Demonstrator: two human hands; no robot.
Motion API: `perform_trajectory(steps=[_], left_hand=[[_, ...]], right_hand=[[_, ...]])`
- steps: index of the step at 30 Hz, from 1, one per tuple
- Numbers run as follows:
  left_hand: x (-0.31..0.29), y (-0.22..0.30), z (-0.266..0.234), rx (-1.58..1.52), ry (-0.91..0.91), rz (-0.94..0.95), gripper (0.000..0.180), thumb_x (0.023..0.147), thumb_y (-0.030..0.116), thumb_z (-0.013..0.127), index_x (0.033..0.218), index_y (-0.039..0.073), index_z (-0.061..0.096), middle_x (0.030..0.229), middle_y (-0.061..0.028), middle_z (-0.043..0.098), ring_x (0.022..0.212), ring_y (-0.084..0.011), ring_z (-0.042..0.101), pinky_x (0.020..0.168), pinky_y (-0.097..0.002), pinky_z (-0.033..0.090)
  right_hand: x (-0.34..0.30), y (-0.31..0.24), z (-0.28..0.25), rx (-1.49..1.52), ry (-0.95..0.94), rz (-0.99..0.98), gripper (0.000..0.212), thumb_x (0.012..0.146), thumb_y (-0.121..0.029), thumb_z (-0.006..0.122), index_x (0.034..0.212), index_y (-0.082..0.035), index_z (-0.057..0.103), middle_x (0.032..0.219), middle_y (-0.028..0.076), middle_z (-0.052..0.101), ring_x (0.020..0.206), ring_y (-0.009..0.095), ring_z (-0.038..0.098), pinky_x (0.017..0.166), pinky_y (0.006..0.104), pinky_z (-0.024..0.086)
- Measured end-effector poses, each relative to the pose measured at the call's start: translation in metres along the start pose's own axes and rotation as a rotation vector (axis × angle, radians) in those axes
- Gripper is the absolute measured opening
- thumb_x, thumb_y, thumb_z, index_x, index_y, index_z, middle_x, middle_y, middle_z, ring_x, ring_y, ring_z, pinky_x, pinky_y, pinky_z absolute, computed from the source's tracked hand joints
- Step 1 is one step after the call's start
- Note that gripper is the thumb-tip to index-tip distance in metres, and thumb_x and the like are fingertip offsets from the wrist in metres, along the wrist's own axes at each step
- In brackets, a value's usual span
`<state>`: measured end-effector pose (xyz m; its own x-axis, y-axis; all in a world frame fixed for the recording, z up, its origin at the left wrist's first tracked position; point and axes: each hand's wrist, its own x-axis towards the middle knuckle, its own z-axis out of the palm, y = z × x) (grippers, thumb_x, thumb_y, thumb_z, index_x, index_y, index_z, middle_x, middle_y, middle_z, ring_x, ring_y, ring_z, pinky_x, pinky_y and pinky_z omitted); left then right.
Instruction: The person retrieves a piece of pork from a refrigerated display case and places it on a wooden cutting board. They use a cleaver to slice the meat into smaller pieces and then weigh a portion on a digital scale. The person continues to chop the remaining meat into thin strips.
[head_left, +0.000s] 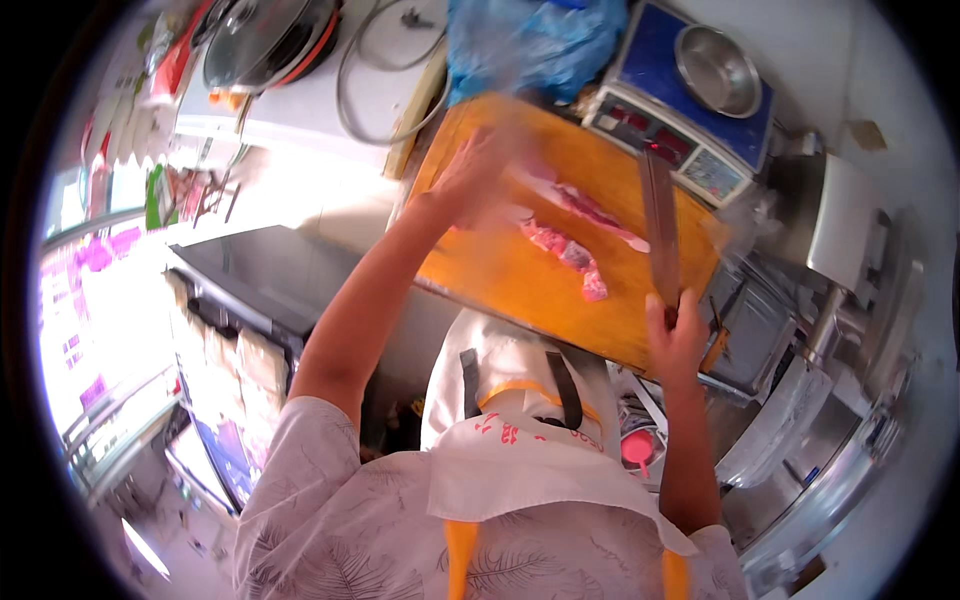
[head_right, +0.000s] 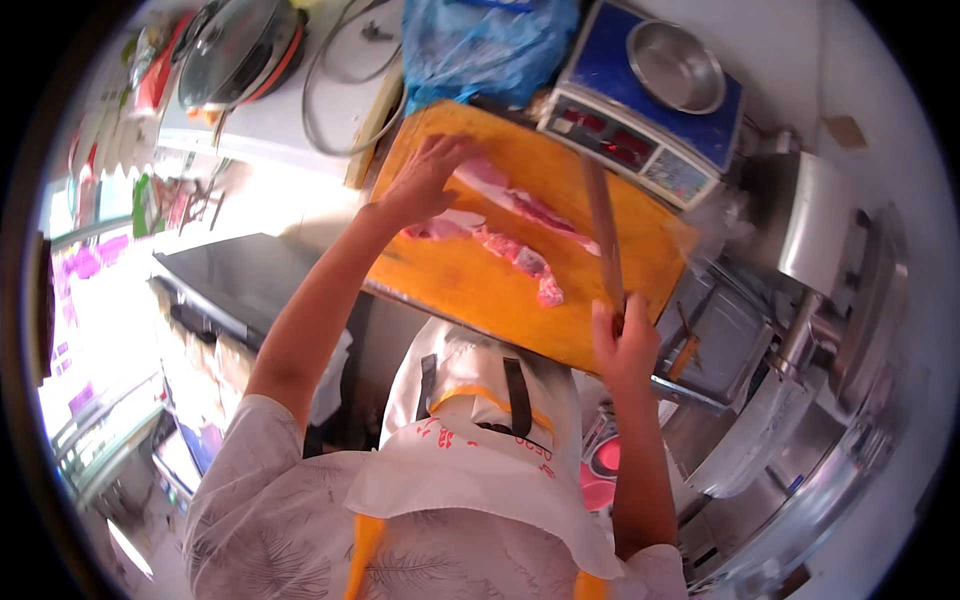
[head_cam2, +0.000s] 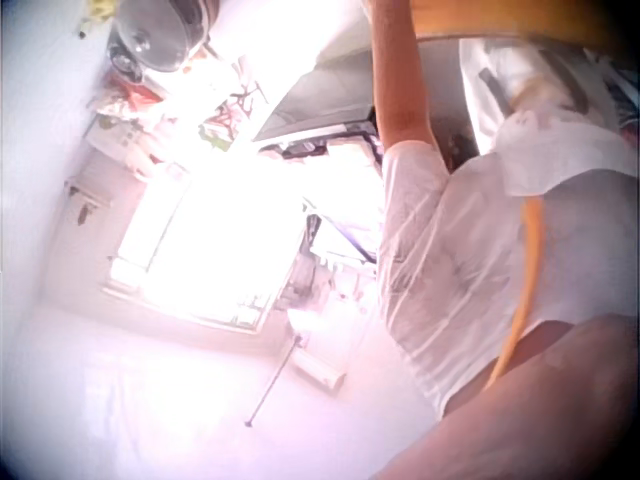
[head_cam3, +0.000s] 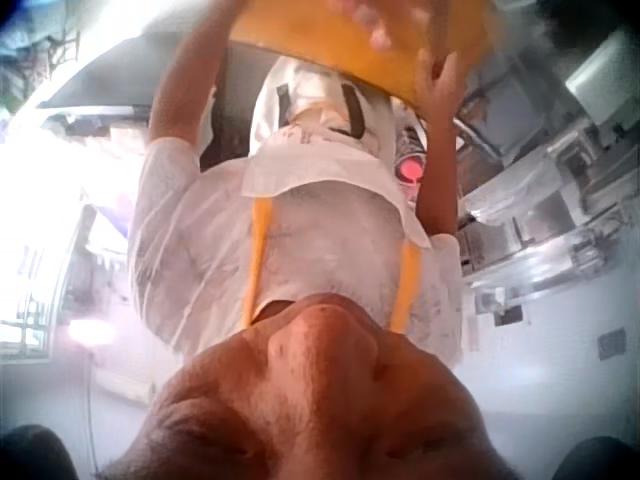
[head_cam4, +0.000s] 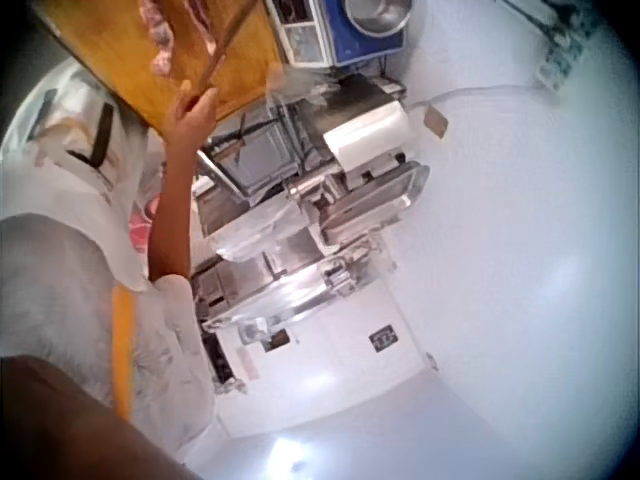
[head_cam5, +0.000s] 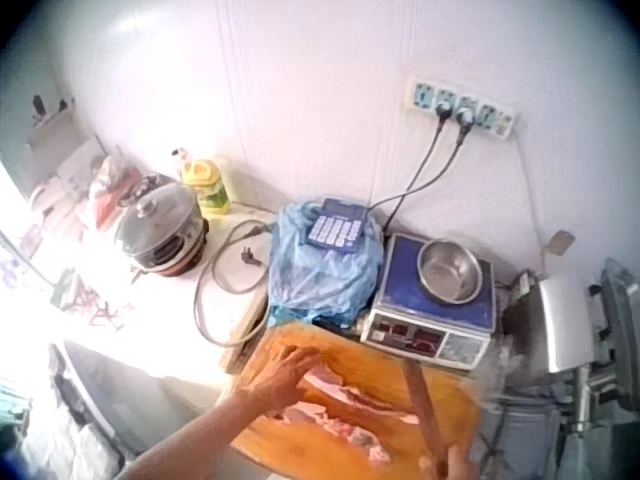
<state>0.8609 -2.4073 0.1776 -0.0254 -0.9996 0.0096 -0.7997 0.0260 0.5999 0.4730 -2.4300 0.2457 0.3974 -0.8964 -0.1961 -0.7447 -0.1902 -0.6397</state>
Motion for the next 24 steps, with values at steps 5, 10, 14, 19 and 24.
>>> perform_trajectory(steps=[5, 10, 14, 19, 24], left_hand=[[0.040, -0.006, -0.002, 0.204, -0.262, -0.021, 0.057, 0.071, 0.003, 0.076, 0.127, 0.011, 0.069, 0.134, -0.0147, 0.057, 0.131, -0.0382, 0.049, 0.109, -0.0459, 0.047], [0.048, 0.008, -0.001, 0.096, -0.309, -0.064, 0.035, 0.073, 0.003, 0.073, 0.107, 0.004, 0.067, 0.116, -0.0192, 0.069, 0.116, -0.0413, 0.063, 0.095, -0.0479, 0.054], [0.043, 0.003, -0.009, 0.024, -0.426, -0.175, 0.045, 0.073, 0.007, 0.078, 0.116, -0.001, 0.068, 0.112, -0.0214, 0.075, 0.107, -0.0401, 0.072, 0.092, -0.0431, 0.057], [0.058, 0.021, -0.030, -0.213, -0.590, -0.251, 0.047, 0.070, 0.011, 0.082, 0.114, -0.004, 0.075, 0.098, -0.0159, 0.076, 0.094, -0.0249, 0.073, 0.089, -0.0373, 0.058], [0.079, 0.041, -0.033, -0.521, -0.548, -0.378, 0.037, 0.077, 0.007, 0.078, 0.111, -0.007, 0.075, 0.095, -0.0097, 0.074, 0.084, -0.0211, 0.073, 0.085, -0.0359, 0.061]], right_hand=[[-0.075, 0.075, 0.031, -0.285, 0.347, 0.052, 0.038, 0.097, -0.020, 0.073, 0.125, 0.000, 0.059, 0.099, 0.020, 0.070, 0.085, 0.040, 0.072, 0.072, 0.0487, 0.058], [-0.095, 0.111, 0.075, -0.354, 0.409, 0.250, 0.045, 0.096, -0.024, 0.077, 0.129, -0.001, 0.058, 0.116, 0.024, 0.066, 0.108, 0.044, 0.065, 0.091, 0.0518, 0.056], [-0.079, 0.092, 0.070, -0.477, 0.394, 0.275, 0.048, 0.092, -0.021, 0.079, 0.131, -0.001, 0.059, 0.127, 0.023, 0.062, 0.124, 0.044, 0.056, 0.106, 0.0544, 0.047], [0.045, 0.042, 0.055, -0.149, 0.265, -0.264, 0.049, 0.088, -0.012, 0.079, 0.134, -0.007, 0.064, 0.132, 0.017, 0.062, 0.124, 0.041, 0.057, 0.108, 0.0528, 0.045], [0.104, 0.062, 0.070, -0.151, 0.007, -0.373, 0.015, 0.087, -0.011, 0.077, 0.100, -0.005, 0.075, 0.106, 0.013, 0.069, 0.113, 0.034, 0.063, 0.095, 0.0459, 0.055]])
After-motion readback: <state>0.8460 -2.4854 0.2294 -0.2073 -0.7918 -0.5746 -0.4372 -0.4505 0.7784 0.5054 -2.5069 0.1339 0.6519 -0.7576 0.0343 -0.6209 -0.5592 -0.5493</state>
